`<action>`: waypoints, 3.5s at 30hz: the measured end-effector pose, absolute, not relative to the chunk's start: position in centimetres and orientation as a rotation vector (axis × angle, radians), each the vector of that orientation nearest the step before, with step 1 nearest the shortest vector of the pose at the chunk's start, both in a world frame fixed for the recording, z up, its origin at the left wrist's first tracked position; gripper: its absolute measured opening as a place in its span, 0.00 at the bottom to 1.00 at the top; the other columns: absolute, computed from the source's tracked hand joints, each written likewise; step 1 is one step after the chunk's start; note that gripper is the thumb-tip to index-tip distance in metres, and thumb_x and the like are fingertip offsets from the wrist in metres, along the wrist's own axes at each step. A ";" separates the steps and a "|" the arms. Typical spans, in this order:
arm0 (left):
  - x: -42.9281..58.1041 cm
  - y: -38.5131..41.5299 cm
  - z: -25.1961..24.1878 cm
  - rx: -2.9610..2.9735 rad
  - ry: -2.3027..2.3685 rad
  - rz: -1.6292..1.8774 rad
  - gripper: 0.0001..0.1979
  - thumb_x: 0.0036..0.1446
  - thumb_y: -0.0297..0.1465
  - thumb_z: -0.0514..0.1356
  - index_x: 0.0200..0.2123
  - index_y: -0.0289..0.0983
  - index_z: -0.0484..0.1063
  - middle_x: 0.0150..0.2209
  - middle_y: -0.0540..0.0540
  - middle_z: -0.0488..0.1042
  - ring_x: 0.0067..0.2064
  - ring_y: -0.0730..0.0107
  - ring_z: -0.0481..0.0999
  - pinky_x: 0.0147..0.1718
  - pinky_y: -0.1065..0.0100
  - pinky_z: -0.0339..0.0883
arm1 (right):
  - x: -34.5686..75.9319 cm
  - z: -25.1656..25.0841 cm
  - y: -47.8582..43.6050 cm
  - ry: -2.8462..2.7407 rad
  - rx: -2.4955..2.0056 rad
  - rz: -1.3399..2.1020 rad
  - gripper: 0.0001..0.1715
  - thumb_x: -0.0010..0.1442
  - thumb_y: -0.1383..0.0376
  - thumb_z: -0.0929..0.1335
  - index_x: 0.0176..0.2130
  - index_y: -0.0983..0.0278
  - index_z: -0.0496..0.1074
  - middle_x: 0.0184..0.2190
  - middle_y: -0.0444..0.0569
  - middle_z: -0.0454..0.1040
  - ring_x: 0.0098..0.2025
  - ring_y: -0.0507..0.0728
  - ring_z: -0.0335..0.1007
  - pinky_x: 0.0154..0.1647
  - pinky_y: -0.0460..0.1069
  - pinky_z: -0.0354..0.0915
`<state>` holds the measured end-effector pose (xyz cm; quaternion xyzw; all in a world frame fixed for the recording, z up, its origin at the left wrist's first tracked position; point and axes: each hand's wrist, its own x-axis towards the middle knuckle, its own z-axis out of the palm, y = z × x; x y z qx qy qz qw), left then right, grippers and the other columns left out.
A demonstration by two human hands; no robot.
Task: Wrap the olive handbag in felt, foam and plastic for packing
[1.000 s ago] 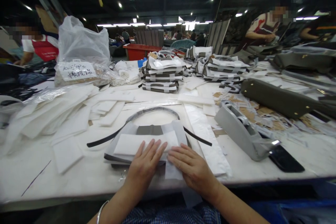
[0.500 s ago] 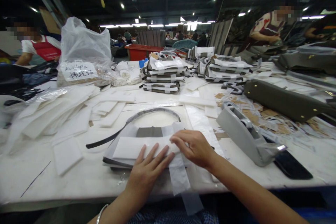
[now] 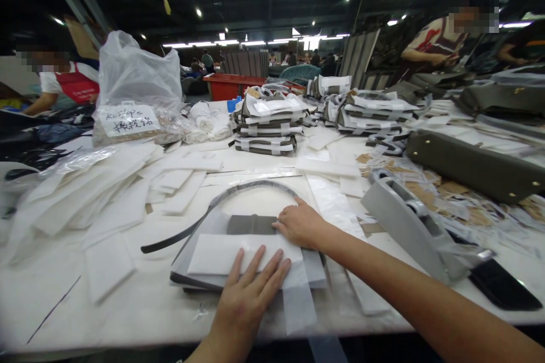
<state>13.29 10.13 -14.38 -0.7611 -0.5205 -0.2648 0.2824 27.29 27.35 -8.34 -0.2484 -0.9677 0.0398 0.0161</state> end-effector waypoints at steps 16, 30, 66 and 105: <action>13.1 9.8 -13.8 -2.190 -1.450 -0.748 0.20 0.71 0.36 0.46 0.62 0.52 0.64 0.64 0.61 0.64 0.63 0.63 0.66 0.70 0.51 0.32 | 38.6 -8.9 17.9 -2.508 -0.504 0.292 0.31 0.68 0.53 0.64 0.65 0.64 0.61 0.60 0.57 0.70 0.64 0.62 0.63 0.68 0.62 0.57; 13.5 8.6 -10.4 -2.520 -1.750 -0.601 0.35 0.61 0.35 0.59 0.69 0.45 0.50 0.66 0.49 0.61 0.68 0.53 0.57 0.67 0.41 0.43 | 37.4 -13.4 17.3 -2.357 -0.329 0.028 0.25 0.67 0.74 0.64 0.60 0.60 0.69 0.53 0.51 0.77 0.61 0.57 0.67 0.60 0.55 0.69; 15.8 9.5 -13.3 -2.164 -1.746 -0.811 0.23 0.64 0.31 0.59 0.61 0.50 0.66 0.60 0.51 0.70 0.63 0.55 0.67 0.66 0.44 0.45 | 42.3 -14.1 12.3 -2.813 -0.534 0.055 0.47 0.52 0.80 0.61 0.68 0.63 0.55 0.69 0.51 0.55 0.72 0.61 0.44 0.71 0.64 0.49; 16.4 9.8 -14.6 -2.073 -1.727 -0.829 0.20 0.62 0.35 0.63 0.58 0.51 0.70 0.58 0.52 0.73 0.62 0.57 0.68 0.66 0.46 0.46 | 38.0 -6.3 6.8 -2.389 -0.486 0.068 0.21 0.58 0.79 0.61 0.45 0.66 0.76 0.39 0.48 0.83 0.42 0.51 0.80 0.53 0.45 0.72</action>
